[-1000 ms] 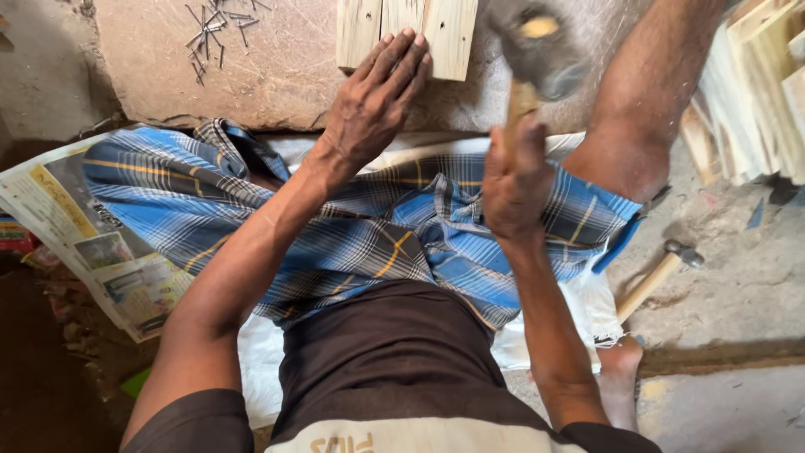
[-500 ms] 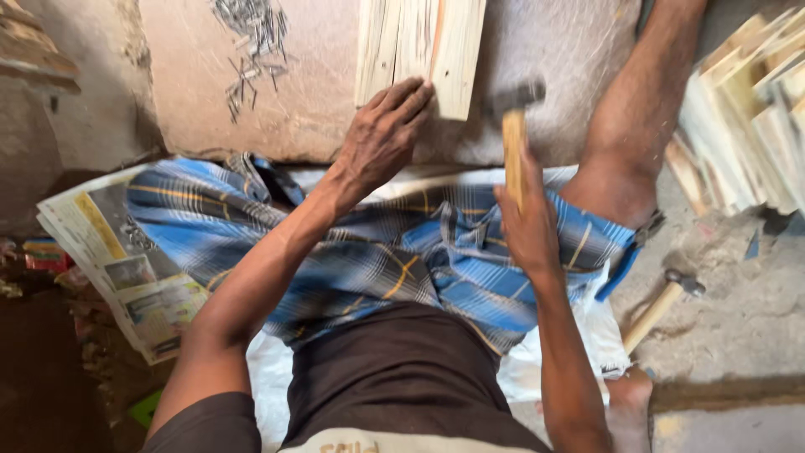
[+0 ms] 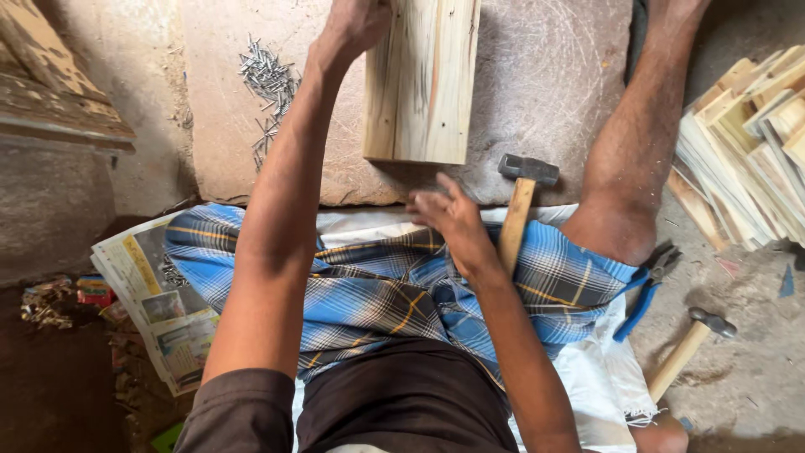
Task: The person assembles small wooden frames by hammering nails into wooden planks. They use a hammer to drive nails and pliers to adjust them, working on a stone surface while sitting on the floor.
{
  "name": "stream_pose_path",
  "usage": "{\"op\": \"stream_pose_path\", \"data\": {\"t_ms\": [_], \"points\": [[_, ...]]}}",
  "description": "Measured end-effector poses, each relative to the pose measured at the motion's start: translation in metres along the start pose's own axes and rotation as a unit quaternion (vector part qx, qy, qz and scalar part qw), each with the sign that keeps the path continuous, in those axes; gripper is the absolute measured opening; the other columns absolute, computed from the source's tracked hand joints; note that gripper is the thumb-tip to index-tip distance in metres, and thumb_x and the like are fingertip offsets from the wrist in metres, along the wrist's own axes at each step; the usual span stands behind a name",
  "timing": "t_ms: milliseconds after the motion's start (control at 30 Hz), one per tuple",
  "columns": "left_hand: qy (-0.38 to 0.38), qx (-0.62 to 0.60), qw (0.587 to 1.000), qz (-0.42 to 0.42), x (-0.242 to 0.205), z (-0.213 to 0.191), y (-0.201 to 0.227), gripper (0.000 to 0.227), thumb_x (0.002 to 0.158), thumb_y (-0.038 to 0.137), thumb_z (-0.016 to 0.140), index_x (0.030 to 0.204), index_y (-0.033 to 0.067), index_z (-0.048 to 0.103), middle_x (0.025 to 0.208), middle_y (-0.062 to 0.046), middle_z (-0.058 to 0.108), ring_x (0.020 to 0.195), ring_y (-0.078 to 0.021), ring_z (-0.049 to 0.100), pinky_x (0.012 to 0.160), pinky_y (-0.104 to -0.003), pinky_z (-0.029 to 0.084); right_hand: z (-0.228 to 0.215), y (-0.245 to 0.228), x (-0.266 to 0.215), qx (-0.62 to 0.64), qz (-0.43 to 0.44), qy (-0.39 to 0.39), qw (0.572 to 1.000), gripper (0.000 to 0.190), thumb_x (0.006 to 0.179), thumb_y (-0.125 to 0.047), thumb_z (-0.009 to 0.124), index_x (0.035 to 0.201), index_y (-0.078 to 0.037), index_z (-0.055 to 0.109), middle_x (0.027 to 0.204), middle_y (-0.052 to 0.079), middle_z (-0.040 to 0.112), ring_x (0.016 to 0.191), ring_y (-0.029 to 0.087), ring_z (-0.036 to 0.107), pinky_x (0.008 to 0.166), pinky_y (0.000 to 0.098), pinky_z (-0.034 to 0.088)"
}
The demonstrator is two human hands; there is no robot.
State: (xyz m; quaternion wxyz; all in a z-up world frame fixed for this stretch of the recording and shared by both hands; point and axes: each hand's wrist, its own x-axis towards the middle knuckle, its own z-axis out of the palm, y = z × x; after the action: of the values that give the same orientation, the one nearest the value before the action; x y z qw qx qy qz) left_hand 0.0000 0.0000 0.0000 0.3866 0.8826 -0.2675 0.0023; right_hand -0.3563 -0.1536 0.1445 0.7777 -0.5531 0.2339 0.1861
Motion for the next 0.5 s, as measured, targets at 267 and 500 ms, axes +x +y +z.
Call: {"op": "stream_pose_path", "data": {"t_ms": [267, 500], "points": [[0.148, -0.202, 0.957, -0.148, -0.11, -0.068, 0.05, 0.026, 0.091, 0.016, 0.079, 0.111, 0.001, 0.072, 0.091, -0.009, 0.077, 0.073, -0.0136, 0.076, 0.062, -0.028, 0.065, -0.039, -0.008, 0.043, -0.07, -0.193, 0.139, 0.969, 0.063, 0.09, -0.006, 0.07, 0.148, 0.004, 0.046, 0.137, 0.016, 0.057, 0.129, 0.025, 0.06, 0.109, 0.0356, 0.057], [0.178, -0.307, 0.9, -0.253, -0.234, -0.098, 0.087, 0.015, 0.096, 0.011, 0.075, 0.107, 0.0007, 0.078, 0.084, -0.006, 0.076, 0.071, -0.0115, 0.068, 0.063, -0.023, 0.056, -0.081, -0.022, 0.084, -0.159, -0.297, 0.173, 0.925, 0.038, 0.088, 0.01, 0.077, 0.125, 0.005, 0.073, 0.106, 0.003, 0.066, 0.086, 0.007, 0.062, 0.074, 0.0203, 0.052]]}}
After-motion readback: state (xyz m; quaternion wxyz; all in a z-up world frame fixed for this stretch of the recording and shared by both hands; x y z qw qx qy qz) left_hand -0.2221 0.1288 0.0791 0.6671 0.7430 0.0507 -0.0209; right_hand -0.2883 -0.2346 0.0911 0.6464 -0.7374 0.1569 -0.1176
